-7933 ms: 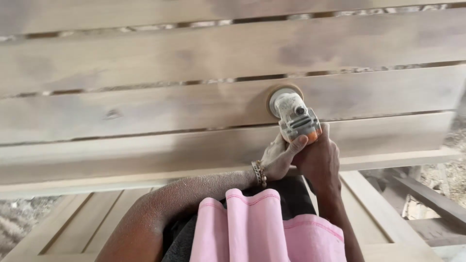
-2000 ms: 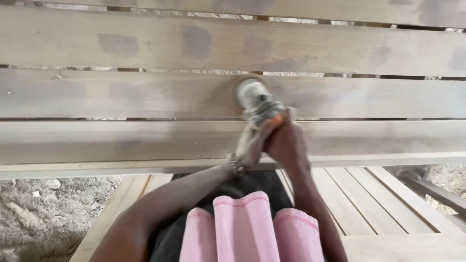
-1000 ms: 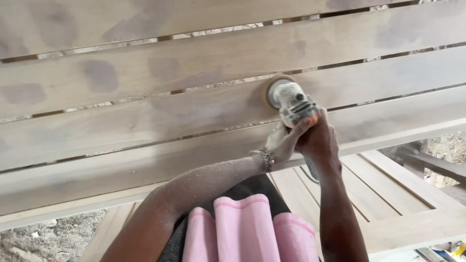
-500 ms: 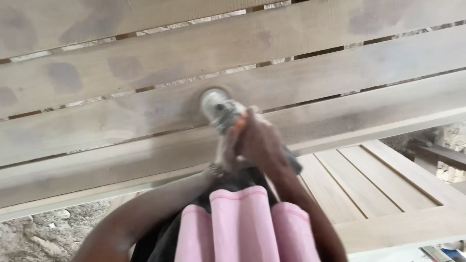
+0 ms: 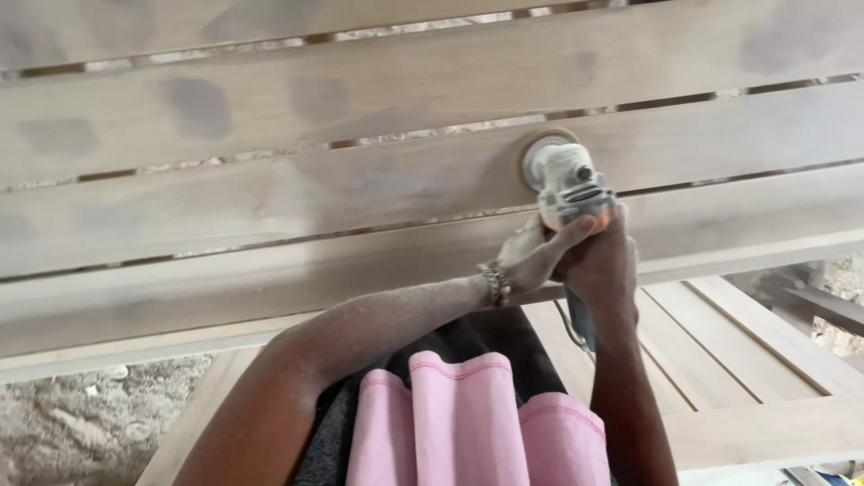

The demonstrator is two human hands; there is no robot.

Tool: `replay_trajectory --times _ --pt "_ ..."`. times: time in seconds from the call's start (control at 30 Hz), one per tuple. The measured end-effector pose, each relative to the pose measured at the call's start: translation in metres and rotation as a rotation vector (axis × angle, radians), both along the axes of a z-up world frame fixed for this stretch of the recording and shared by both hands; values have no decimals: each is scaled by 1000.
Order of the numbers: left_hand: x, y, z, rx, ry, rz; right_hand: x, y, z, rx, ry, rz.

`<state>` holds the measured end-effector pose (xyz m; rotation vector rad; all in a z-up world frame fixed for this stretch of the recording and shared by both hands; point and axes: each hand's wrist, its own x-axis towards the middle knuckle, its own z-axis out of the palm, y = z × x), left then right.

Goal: The person sands wooden slats using an angle grinder, holding it with both hands and then with one hand to smooth the surfaces.

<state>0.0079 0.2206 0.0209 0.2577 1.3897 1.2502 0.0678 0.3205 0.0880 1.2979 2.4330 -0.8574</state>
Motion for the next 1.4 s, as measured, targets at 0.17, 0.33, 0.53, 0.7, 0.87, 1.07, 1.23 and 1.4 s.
replay_trajectory --times 0.17,0.33,0.53,0.7,0.87,1.07,1.23,1.4 --pt "-29 -123 -10 71 3 200 -65 -116 10 -2 -79 136" --pt "-42 -240 -13 268 -316 636 -115 -233 10 -87 -166 182" --pt "-57 -282 -12 477 -248 753 -115 -260 -13 -147 -66 339" --pt "-36 -214 -14 324 17 502 -83 -205 -2 -31 -179 213" --pt "-29 -162 -14 143 -84 194 -59 -160 8 95 -190 127" --pt "-12 -80 -27 -20 38 -114 -12 -92 -22 80 -90 -18" --pt "-28 -109 -19 -142 40 -180 -9 -109 -33 44 146 57" --pt "-30 -198 6 243 -56 278 -28 -164 -18 5 18 155"
